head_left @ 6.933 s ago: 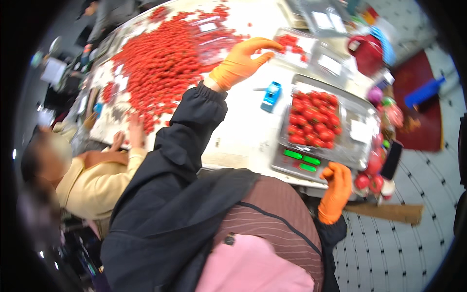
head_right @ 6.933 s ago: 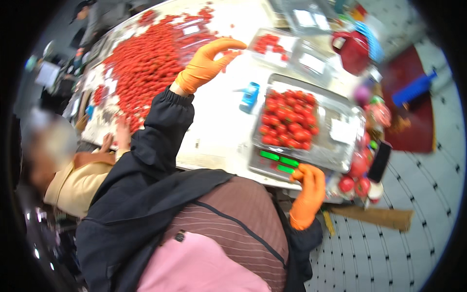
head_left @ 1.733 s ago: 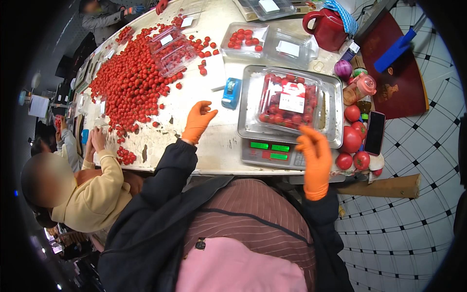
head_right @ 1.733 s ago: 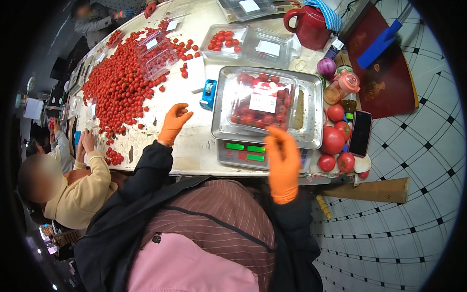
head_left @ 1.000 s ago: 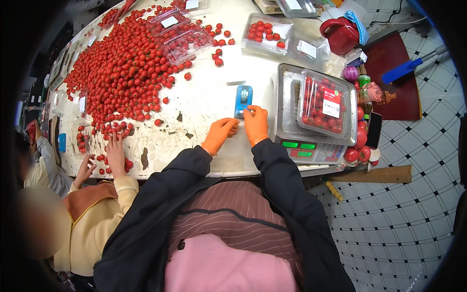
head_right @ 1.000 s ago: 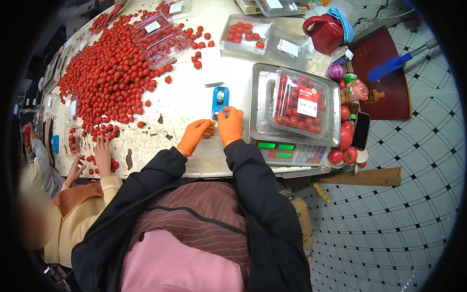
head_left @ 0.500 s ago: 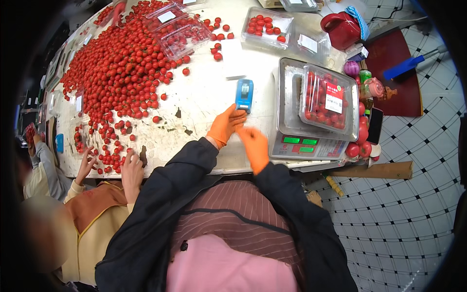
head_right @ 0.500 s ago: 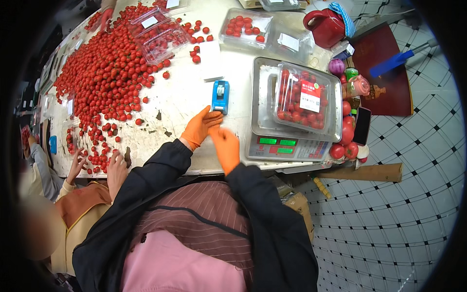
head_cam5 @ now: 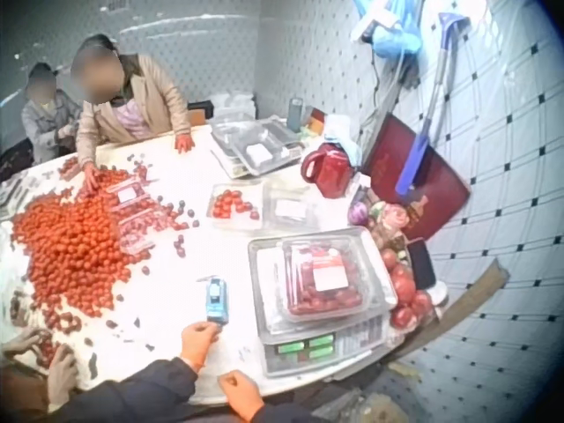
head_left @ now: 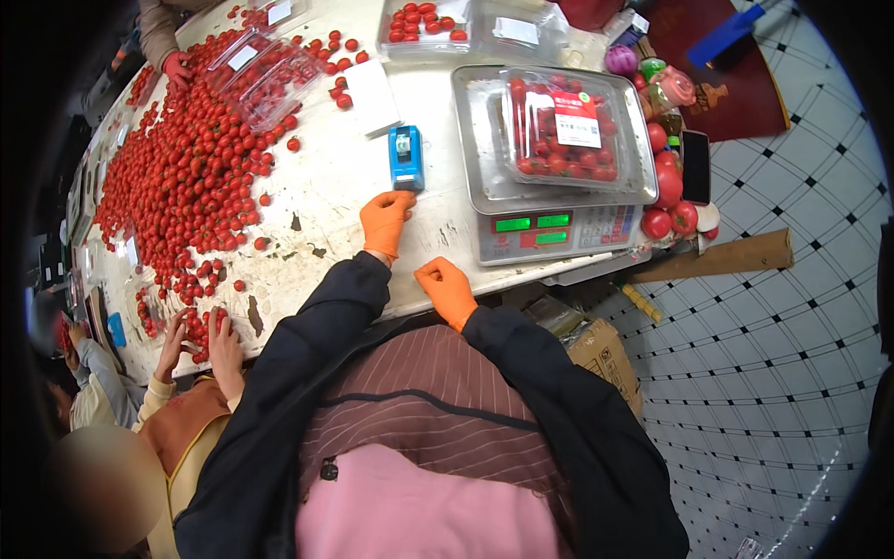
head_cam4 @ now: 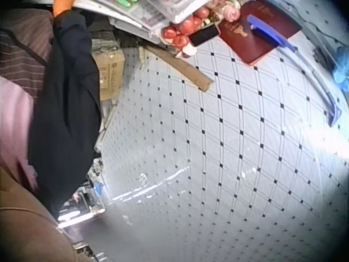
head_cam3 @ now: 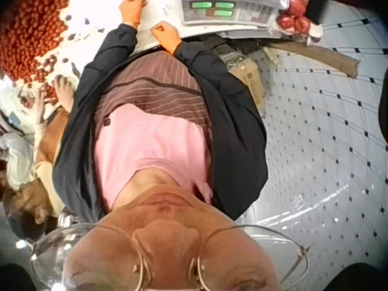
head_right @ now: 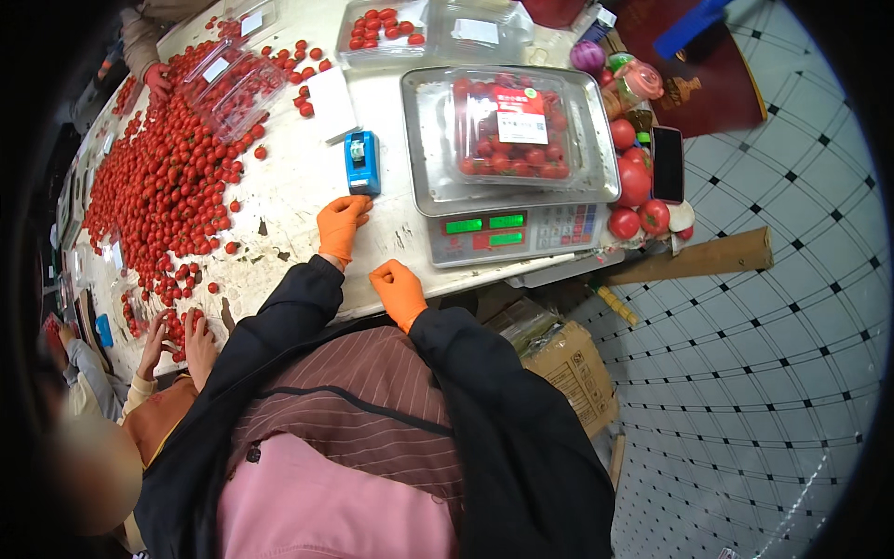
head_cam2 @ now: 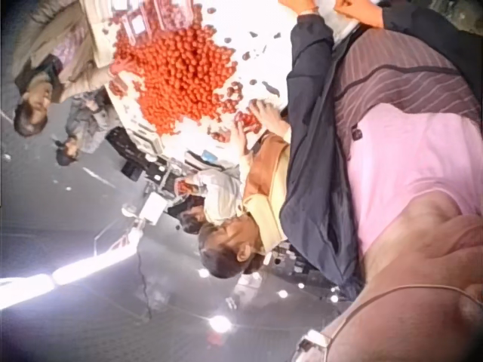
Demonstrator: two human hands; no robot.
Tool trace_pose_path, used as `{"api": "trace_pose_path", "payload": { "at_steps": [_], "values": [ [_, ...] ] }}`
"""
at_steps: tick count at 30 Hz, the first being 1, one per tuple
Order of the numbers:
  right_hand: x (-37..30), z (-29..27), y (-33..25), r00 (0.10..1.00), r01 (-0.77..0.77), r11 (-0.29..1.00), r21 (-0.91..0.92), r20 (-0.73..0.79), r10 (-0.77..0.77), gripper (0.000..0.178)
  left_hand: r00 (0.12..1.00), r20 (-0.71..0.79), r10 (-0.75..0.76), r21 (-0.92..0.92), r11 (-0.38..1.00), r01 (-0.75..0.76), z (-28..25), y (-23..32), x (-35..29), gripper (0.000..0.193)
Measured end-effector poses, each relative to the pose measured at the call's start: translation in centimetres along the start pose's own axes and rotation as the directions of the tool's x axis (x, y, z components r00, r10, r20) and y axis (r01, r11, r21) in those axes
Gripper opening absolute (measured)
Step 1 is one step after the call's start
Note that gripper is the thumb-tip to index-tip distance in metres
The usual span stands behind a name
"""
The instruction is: The person sorts cherry tomatoes on a table, places them into clear plastic containers, weighs the containers on a digital scale, and applies labels. The person also uses a handheld label printer to generate labels and places them on the containers.
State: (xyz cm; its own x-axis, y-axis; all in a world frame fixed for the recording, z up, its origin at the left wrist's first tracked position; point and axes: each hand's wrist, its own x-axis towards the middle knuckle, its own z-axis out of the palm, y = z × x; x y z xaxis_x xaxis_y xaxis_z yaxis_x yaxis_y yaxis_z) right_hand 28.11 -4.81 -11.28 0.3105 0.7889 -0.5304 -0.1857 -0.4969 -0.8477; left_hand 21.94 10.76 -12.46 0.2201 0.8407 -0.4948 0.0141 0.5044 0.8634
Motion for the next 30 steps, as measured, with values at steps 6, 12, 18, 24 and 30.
{"api": "trace_pose_path", "payload": {
  "at_steps": [6, 12, 18, 24, 30],
  "values": [
    [-3.0, -4.5, -3.9, 0.972, 0.225, 0.972, 0.074, 0.049, -0.229, 0.013, 0.991, 0.105, 0.08, -0.022, 0.997, -0.078, 1.5, 4.8, -2.9, 0.022],
    [-5.6, -11.9, -8.0, 0.765, 0.564, 0.825, 0.015, -0.386, -0.516, 0.007, 0.346, 0.533, 0.772, 0.21, 0.276, -0.938, 15.5, 14.4, -7.3, 0.012],
    [-2.5, -15.7, -5.9, 0.849, 0.436, 0.883, 0.176, -0.405, -0.339, 0.005, 0.228, 0.619, 0.751, 0.479, -0.132, -0.868, 20.1, 12.6, -4.5, 0.039],
    [-3.0, -16.2, -6.9, 0.885, 0.429, 0.857, 0.285, -0.325, -0.335, 0.006, 0.371, 0.614, 0.697, 0.624, -0.139, -0.769, 20.9, 15.5, 0.5, 0.104],
    [-0.8, -17.3, -10.1, 0.842, 0.529, 0.79, 0.311, -0.311, -0.442, 0.01, 0.712, 0.688, -0.138, 0.724, 0.193, -0.662, 24.2, 21.0, 7.3, 0.084]
  ]
}}
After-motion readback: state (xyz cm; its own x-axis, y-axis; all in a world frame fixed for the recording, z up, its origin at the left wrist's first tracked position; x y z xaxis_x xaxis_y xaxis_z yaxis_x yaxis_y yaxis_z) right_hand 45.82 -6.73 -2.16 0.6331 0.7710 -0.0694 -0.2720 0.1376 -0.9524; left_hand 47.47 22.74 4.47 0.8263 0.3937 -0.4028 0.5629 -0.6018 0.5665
